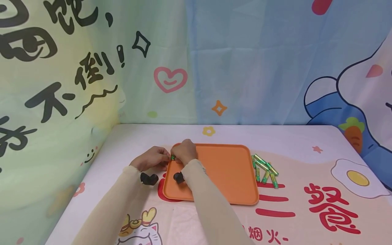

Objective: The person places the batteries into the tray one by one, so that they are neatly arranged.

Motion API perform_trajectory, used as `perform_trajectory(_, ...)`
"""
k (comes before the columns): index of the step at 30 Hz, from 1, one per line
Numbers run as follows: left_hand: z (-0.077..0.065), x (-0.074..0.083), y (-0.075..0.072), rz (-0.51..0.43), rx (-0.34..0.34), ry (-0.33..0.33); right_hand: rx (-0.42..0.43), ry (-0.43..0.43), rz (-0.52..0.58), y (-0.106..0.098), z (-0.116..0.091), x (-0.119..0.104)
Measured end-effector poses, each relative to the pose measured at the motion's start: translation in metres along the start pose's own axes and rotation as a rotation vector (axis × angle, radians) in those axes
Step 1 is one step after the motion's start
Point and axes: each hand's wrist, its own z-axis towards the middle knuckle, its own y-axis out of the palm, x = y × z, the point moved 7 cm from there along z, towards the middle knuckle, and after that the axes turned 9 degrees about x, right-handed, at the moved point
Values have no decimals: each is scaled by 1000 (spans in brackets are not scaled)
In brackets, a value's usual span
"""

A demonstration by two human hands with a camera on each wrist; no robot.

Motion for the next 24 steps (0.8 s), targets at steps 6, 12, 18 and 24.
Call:
perform_trajectory(6,-2,1,1,-6,0,-1,-22,0,5,-2,-1,0)
perform_trajectory(12,-1,0,0,-4,3,-14,-41,9,-3,-5,-1,1)
perform_trajectory(18,1,0,0,-10,-2,-15,-43,12,10,-7,-1,2)
perform_trajectory(24,-2,1,0,2,0,-13,-48,1,27,-9,-1,1)
